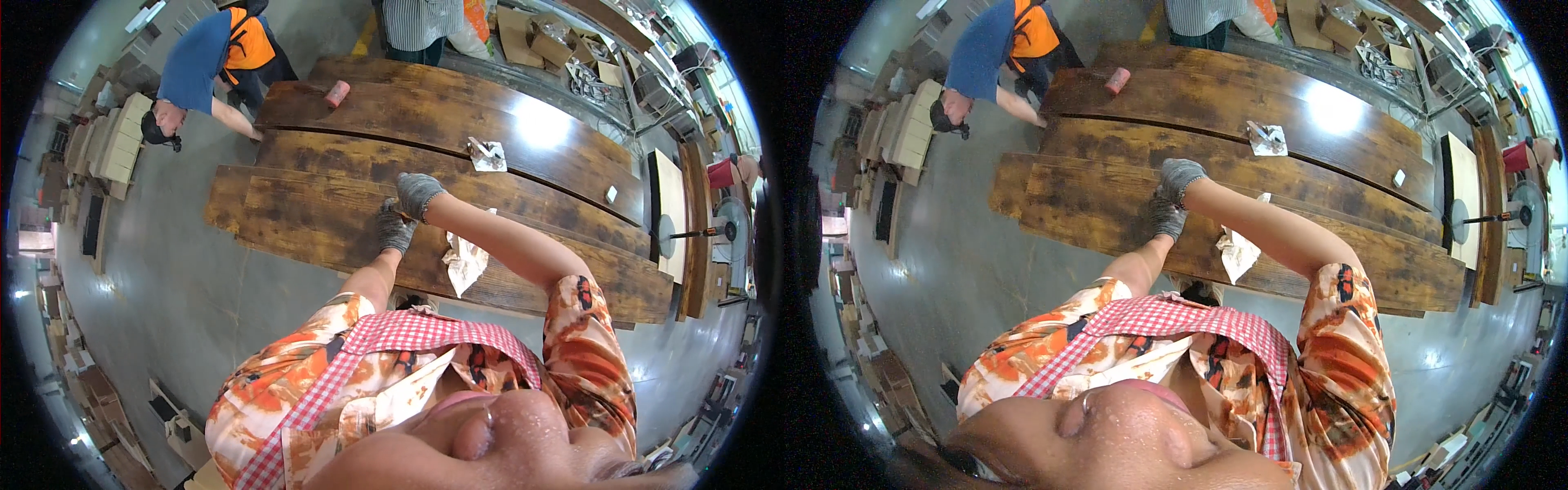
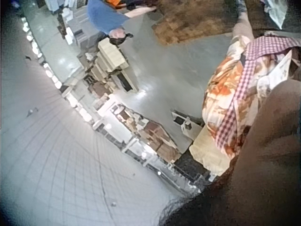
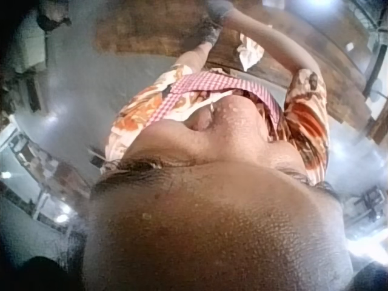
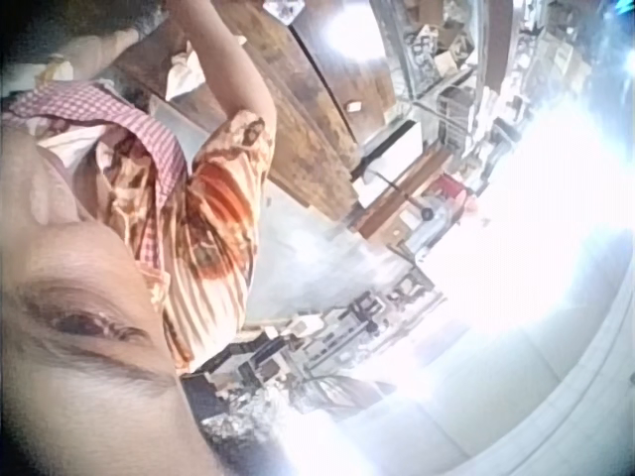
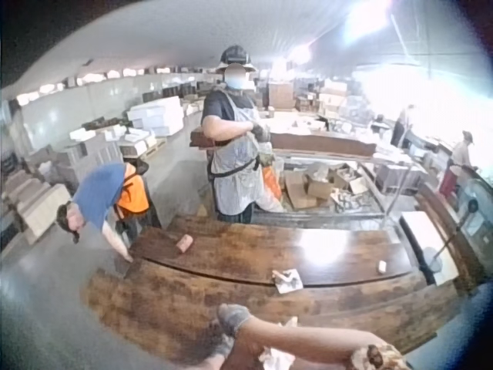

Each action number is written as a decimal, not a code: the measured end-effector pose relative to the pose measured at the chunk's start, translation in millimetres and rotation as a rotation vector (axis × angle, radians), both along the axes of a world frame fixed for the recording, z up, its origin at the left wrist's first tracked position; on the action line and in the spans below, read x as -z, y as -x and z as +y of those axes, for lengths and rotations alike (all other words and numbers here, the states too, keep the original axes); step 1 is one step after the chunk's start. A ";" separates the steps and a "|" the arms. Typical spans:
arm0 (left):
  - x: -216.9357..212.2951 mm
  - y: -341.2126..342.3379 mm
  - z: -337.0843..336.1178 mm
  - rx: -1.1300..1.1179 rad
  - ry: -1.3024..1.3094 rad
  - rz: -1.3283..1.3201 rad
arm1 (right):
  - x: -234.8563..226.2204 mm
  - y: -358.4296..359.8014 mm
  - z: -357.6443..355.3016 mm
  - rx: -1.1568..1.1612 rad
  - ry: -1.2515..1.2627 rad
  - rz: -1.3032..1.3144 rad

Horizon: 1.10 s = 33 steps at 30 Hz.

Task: Cleaning and wiping down large wooden tables in a factory or workshop setting.

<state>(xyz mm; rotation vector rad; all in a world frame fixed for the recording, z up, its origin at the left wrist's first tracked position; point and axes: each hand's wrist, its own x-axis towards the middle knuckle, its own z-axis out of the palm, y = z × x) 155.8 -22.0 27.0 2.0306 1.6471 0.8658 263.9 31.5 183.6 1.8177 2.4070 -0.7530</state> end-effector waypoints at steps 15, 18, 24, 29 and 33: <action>10.6 8.5 8.2 -0.008 0.212 0.041 | -22.2 3.0 -5.0 -0.194 -0.018 -0.066; 19.7 9.8 10.2 -0.051 0.124 0.108 | -16.7 6.4 -7.5 -0.047 0.009 -0.038; 36.8 6.0 1.8 -0.099 -0.213 0.111 | -17.8 4.1 -15.6 0.308 0.109 0.019; 19.8 3.7 2.4 0.029 0.489 -0.356 | 14.1 -42.7 -47.1 0.462 0.131 0.328; -5.3 -36.8 -10.5 0.066 0.268 -0.187 | 76.8 -187.6 -38.0 0.607 0.251 0.348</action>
